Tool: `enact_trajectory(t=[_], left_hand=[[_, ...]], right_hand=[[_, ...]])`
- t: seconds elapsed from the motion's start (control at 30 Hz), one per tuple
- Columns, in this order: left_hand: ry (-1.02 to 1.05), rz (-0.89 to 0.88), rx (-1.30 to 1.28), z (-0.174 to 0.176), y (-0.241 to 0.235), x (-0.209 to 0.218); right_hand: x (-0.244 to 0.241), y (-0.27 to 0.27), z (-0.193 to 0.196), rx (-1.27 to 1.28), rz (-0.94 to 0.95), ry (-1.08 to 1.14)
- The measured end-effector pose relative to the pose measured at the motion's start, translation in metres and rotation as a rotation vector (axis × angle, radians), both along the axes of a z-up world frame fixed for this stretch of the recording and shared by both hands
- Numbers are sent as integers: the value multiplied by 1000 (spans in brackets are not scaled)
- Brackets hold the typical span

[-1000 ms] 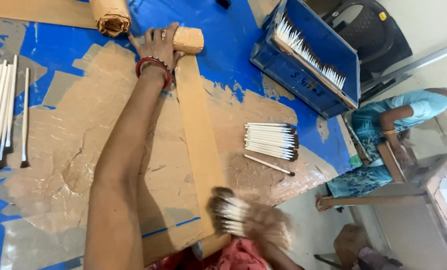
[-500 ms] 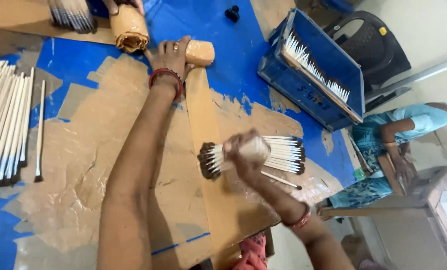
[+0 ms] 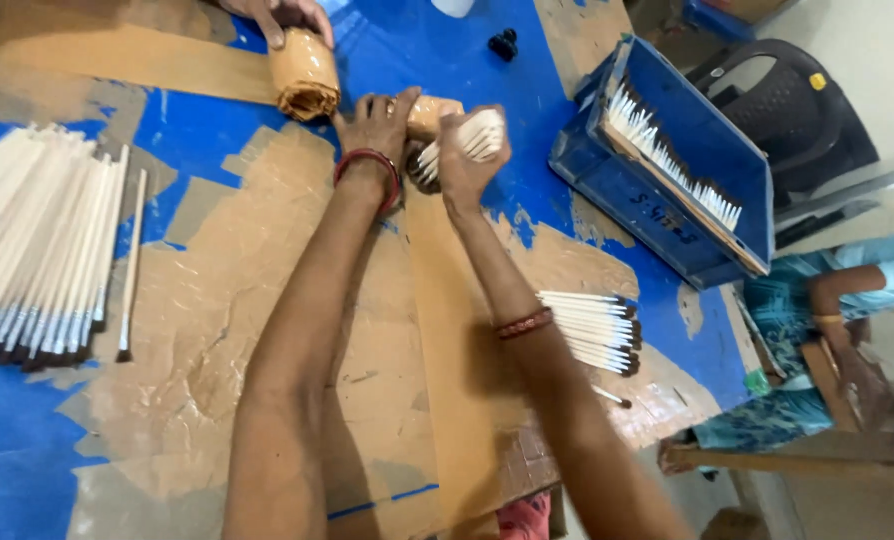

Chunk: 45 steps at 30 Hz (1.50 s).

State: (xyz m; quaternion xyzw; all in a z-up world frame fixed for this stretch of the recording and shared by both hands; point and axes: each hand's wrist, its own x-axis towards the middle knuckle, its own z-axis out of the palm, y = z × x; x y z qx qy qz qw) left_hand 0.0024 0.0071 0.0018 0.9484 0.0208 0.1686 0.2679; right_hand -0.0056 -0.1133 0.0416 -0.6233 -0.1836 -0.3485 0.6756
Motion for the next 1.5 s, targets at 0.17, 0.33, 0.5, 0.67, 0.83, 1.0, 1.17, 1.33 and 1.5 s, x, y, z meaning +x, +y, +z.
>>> enact_trajectory(t=[0.17,0.33,0.5,0.67,0.83,1.0,1.17,1.33,1.5], left_hand=[[42,-2,-19,1,-1,8],[63,-10,-13,4,3,-7],[47,-8,3,4,-2,-2],[14,-8,-13,-1,1,-12],[-13,-35,4,-3,0,-4],[-36,-18,34,-10,1,-1],[4,2,18,0,0,-5],[17,24,5,-4,-4,-4],[-22,11,-35,-1,-2,-4]], right_hand=[[-3,-15,52,-459,179,17],[-53,-24,14,-193,29,-2],[-128,-68,41,-245,572,318],[-269,-178,-33,-282,650,225],[-394,-197,40,-313,706,77],[-406,-219,-13,-36,560,291],[-340,-194,-27,-29,507,246],[-220,-234,-132,-116,469,335],[-181,-120,-5,-222,447,280]])
